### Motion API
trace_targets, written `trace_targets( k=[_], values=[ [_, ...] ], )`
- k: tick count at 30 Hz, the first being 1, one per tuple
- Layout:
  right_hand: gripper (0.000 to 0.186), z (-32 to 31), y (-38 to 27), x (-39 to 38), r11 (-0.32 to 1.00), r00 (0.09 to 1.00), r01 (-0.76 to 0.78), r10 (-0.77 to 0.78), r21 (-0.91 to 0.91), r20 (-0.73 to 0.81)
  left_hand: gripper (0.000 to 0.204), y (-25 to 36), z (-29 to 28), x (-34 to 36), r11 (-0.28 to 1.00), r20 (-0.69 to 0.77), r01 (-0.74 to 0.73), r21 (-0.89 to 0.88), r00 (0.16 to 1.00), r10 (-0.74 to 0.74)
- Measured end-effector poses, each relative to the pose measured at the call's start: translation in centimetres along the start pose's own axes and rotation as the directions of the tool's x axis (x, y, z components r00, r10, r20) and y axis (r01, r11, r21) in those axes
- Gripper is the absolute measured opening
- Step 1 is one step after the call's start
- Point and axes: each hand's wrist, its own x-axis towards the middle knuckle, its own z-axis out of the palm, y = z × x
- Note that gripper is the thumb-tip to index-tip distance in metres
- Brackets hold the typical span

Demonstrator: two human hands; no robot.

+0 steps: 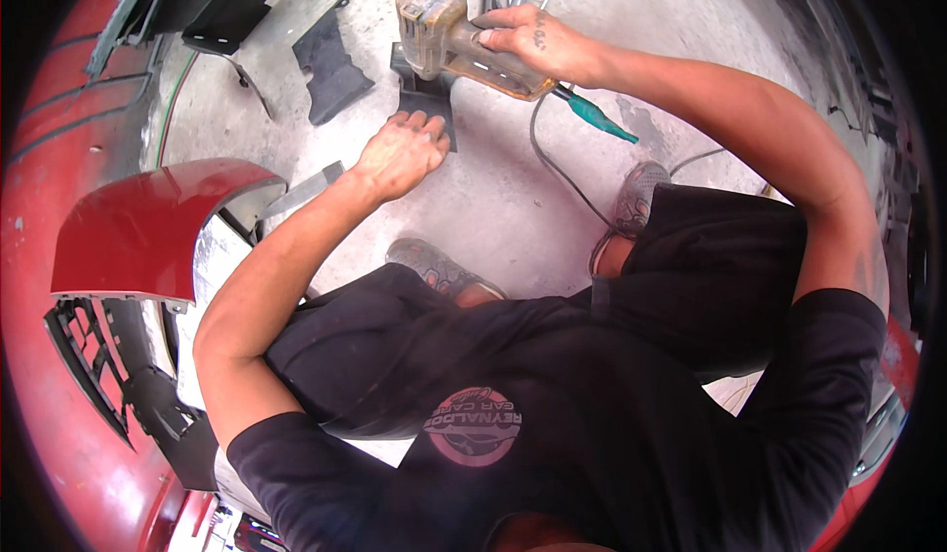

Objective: The person aligns black plastic car trim pieces, applies heat with a heat gun to soften them, and uses a handheld tool to press and join the components together.

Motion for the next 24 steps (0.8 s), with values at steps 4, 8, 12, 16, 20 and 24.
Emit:
trace_targets(
  k=[4,8,12,16,20,24],
  values=[
    [0.047,0.2,-0.7,0.1,1.000,1.000,0.014,-0.014,-0.002,-0.016,0.014,0.1,0.0,-0.2,1.000,-0.008,-0.007,0.013,1.000,0.008],
    [0.047,0.3,-2.9,0.5,0.975,0.995,-0.056,0.072,0.217,-0.069,0.014,0.2,0.1,-0.2,1.000,0.009,0.000,0.002,1.000,0.000],
    [0.048,0.3,-3.3,0.6,0.987,0.994,-0.056,0.069,0.152,-0.086,0.013,0.2,0.1,-0.2,1.000,-0.002,0.004,0.000,1.000,-0.004],
    [0.053,0.2,-2.4,0.3,0.986,0.992,-0.087,0.099,0.139,-0.083,0.012,0.2,-0.2,-0.2,1.000,-0.011,0.003,0.005,1.000,-0.003],
    [0.055,-0.2,-2.2,-0.6,0.970,0.980,-0.192,0.197,0.150,-0.018,0.012,0.1,-0.1,-0.3,1.000,-0.023,-0.006,0.012,1.000,0.007],
    [0.057,0.0,-0.9,-1.2,0.965,0.970,-0.231,0.239,0.122,-0.050,0.013,0.1,0.1,-0.4,1.000,-0.027,-0.006,0.020,1.000,0.007]
  ],
)
